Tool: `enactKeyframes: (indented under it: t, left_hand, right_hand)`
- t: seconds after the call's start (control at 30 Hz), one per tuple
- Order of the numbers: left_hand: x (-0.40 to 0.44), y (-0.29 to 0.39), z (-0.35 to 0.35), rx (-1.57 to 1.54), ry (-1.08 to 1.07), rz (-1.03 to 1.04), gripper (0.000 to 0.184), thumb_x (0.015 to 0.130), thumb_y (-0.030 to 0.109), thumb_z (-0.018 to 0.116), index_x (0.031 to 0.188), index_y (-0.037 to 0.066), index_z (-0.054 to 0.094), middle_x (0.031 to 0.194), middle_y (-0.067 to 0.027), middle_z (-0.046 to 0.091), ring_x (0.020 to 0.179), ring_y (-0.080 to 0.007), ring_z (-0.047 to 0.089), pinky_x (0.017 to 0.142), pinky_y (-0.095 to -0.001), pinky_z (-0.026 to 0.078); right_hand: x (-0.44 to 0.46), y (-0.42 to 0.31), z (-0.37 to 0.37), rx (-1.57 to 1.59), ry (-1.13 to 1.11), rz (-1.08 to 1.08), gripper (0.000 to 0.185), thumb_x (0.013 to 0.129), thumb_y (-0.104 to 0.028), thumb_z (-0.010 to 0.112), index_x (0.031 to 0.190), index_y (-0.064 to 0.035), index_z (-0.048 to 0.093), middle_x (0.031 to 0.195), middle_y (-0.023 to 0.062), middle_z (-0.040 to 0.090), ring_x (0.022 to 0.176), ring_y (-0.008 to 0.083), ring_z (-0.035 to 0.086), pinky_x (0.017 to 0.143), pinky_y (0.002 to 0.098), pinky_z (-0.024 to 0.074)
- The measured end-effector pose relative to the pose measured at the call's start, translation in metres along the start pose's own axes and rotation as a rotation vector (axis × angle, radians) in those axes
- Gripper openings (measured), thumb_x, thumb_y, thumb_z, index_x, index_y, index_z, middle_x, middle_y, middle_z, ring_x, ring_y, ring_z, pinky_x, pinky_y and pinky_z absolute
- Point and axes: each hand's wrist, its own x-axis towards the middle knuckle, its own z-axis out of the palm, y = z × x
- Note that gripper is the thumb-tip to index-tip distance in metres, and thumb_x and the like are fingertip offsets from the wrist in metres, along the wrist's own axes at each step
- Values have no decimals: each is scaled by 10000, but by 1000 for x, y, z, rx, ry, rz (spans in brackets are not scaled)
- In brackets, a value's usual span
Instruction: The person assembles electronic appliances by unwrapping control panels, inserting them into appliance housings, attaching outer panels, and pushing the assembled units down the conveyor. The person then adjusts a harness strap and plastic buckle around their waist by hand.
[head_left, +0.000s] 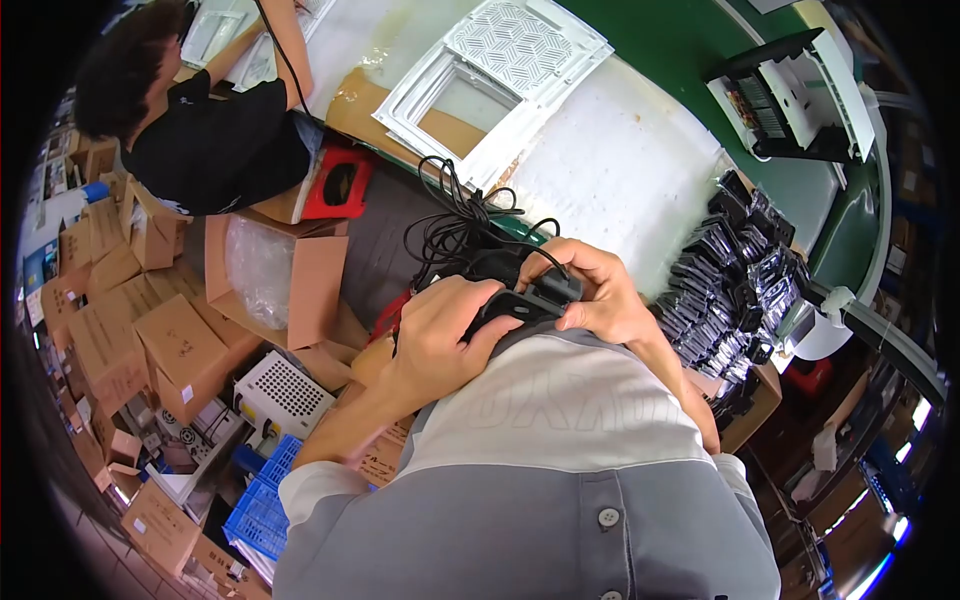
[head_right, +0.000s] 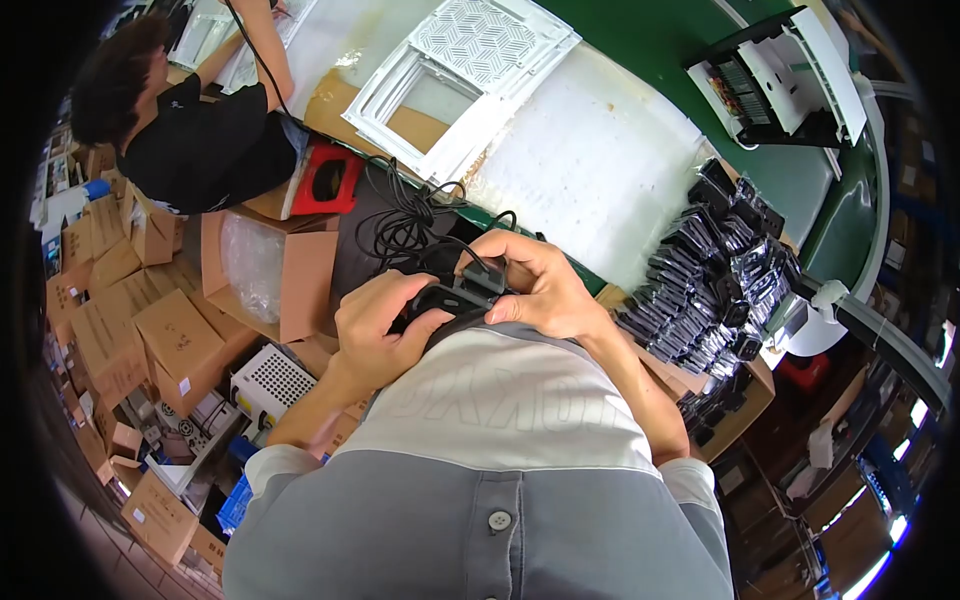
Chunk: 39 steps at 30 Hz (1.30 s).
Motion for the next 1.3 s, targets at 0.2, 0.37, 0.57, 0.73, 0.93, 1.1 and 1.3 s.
enactKeyframes:
  t: [0.2, 0.37, 0.57, 0.73, 0.93, 1.1, 1.3]
  left_hand:
    - [-3, 3, -1, -5, -5, -21, 322, 718, 44, 861, 985, -26, 697, 703, -98, 613, 547, -204, 563, 495, -309, 429]
    - [-1, 9, -4, -121, -44, -101, 364, 713, 66, 877, 1016, -40, 706, 778, -125, 667, 640, -223, 626, 575, -307, 477]
    - [-2, 4, -5, -173, -76, -29, 395, 699, 75, 871, 1036, -37, 699, 894, -149, 702, 742, -302, 655, 657, -352, 525]
    - [-8, -5, -9, 46, -30, 174, 389, 684, 80, 849, 1016, -50, 693, 907, -151, 694, 748, -307, 655, 645, -367, 529]
    - [-15, -8, -8, 203, -11, 244, 395, 687, 94, 849, 1035, -34, 713, 968, -153, 714, 806, -305, 665, 675, -373, 542]
    - [-16, -11, -7, 251, 6, 280, 409, 704, 119, 845, 1060, -31, 710, 982, -153, 717, 841, -298, 666, 685, -372, 545]
    - [-17, -14, -7, 252, -13, 300, 440, 686, 127, 856, 1068, -33, 710, 998, -158, 718, 819, -302, 668, 683, -360, 549]
  right_hand:
    - [-1, 0, 5, 1, 49, 25, 699, 778, -465, 881, 1178, 39, 607, 1121, 138, 632, 1058, 233, 625, 954, 370, 484]
    - [0, -2, 0, 35, 24, 39, 686, 764, -473, 890, 1139, 37, 627, 1085, 139, 647, 1026, 238, 625, 923, 373, 484]
    - [8, 2, -12, 30, -104, -7, 670, 733, -414, 926, 1146, 35, 650, 1087, 157, 664, 1019, 256, 624, 920, 390, 479]
    - [17, -14, -10, -213, -177, -106, 582, 749, -158, 903, 1251, -7, 652, 1393, 168, 561, 1269, 281, 551, 1081, 419, 438]
    - [16, -26, 3, -467, -95, -106, 581, 646, 78, 831, 1196, -19, 671, 1443, 176, 552, 1301, 307, 557, 1064, 391, 455]
    - [16, -23, 7, -431, -35, -86, 538, 648, 143, 748, 1159, -12, 685, 1432, 177, 567, 1259, 308, 599, 1017, 367, 490]
    - [20, -29, 6, -583, -51, -128, 527, 627, 145, 725, 1129, -13, 698, 1407, 190, 595, 1221, 306, 633, 994, 353, 507]
